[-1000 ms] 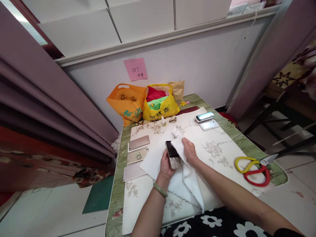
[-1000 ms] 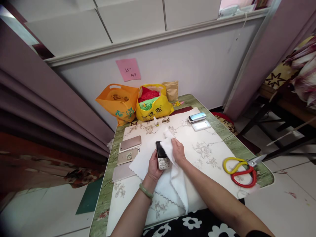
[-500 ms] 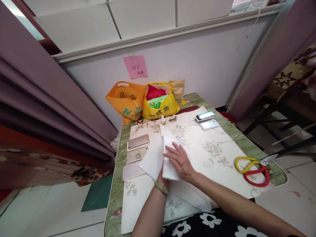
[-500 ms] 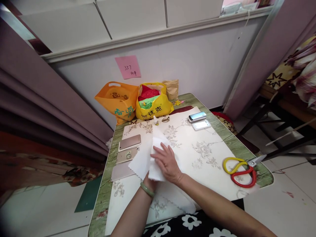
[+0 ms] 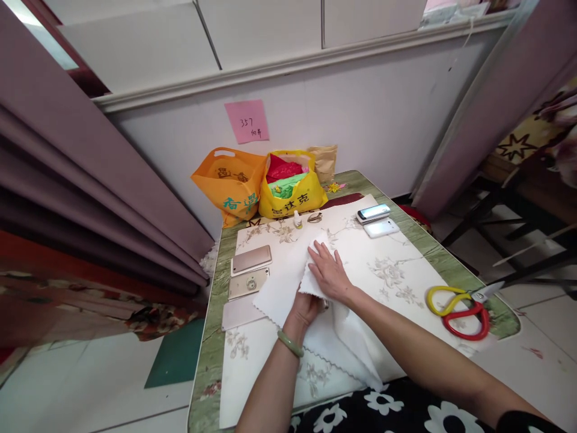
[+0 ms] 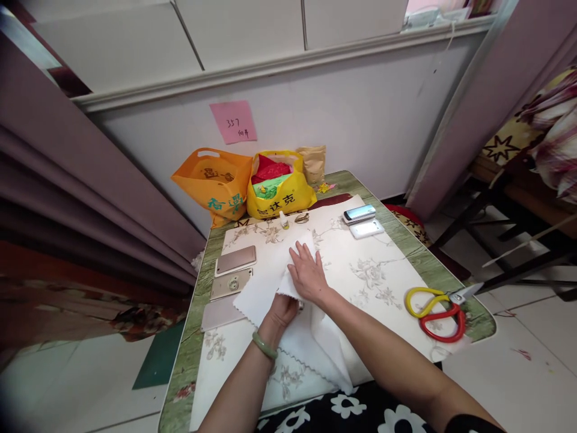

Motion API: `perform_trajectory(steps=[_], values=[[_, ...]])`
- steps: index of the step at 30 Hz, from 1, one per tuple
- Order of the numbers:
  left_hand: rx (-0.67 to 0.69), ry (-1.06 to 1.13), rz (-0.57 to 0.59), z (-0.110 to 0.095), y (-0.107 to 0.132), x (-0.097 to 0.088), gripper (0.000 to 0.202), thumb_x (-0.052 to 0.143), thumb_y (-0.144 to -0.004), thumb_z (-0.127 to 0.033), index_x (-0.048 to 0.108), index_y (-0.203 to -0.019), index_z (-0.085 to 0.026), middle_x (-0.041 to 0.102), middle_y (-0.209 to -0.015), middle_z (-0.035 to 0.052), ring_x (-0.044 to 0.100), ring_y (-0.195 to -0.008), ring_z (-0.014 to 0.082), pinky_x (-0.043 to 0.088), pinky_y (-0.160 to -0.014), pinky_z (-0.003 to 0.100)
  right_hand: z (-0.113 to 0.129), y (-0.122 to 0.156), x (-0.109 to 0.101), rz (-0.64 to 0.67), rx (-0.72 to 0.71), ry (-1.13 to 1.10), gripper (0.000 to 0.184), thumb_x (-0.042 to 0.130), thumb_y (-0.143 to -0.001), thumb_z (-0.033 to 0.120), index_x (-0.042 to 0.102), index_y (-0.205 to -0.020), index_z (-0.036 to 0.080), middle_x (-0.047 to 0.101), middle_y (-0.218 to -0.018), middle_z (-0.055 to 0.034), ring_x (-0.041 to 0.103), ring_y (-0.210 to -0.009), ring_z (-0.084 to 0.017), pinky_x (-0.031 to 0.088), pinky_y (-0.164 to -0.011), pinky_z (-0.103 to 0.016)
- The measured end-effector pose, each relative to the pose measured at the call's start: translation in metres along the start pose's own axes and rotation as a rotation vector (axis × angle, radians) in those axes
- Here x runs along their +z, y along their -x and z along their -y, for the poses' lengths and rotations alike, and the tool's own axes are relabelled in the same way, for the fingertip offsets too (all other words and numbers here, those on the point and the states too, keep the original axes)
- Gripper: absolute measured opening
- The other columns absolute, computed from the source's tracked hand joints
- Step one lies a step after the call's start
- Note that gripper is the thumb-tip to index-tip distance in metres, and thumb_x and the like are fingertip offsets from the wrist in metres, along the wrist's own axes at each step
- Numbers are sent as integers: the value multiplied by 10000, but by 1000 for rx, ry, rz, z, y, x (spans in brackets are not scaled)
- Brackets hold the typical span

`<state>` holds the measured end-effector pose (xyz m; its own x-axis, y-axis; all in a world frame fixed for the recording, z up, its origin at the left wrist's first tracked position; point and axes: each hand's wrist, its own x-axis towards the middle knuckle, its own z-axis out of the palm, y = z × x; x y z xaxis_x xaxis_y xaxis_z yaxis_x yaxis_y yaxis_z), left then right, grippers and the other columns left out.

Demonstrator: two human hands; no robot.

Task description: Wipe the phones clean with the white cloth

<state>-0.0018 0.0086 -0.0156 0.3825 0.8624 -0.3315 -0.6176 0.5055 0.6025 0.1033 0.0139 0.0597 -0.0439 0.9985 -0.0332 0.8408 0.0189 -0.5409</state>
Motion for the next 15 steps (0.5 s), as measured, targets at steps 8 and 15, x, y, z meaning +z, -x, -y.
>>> perform_trajectory(steps=[8,15], values=[[23,11,1,-12,14,18,358,688,-740,-215,682,-1096,-176,727,-1066,46,662,-986,205,466,-931,308,-26,-3,8,-63,74,73,565,218,-999,424,270,-1510,191,147,-1602,-65,63,-1478,-229,30,-1166,-536],[-104,187,-60,-18,13,21,376,596,-844,-305,637,-1184,-151,724,-1064,61,649,-1055,207,463,-981,310,-26,6,27,-192,-106,171,583,273,-988,375,226,-1523,149,199,-1583,-98,103,-1474,-252,4,-1163,-559]])
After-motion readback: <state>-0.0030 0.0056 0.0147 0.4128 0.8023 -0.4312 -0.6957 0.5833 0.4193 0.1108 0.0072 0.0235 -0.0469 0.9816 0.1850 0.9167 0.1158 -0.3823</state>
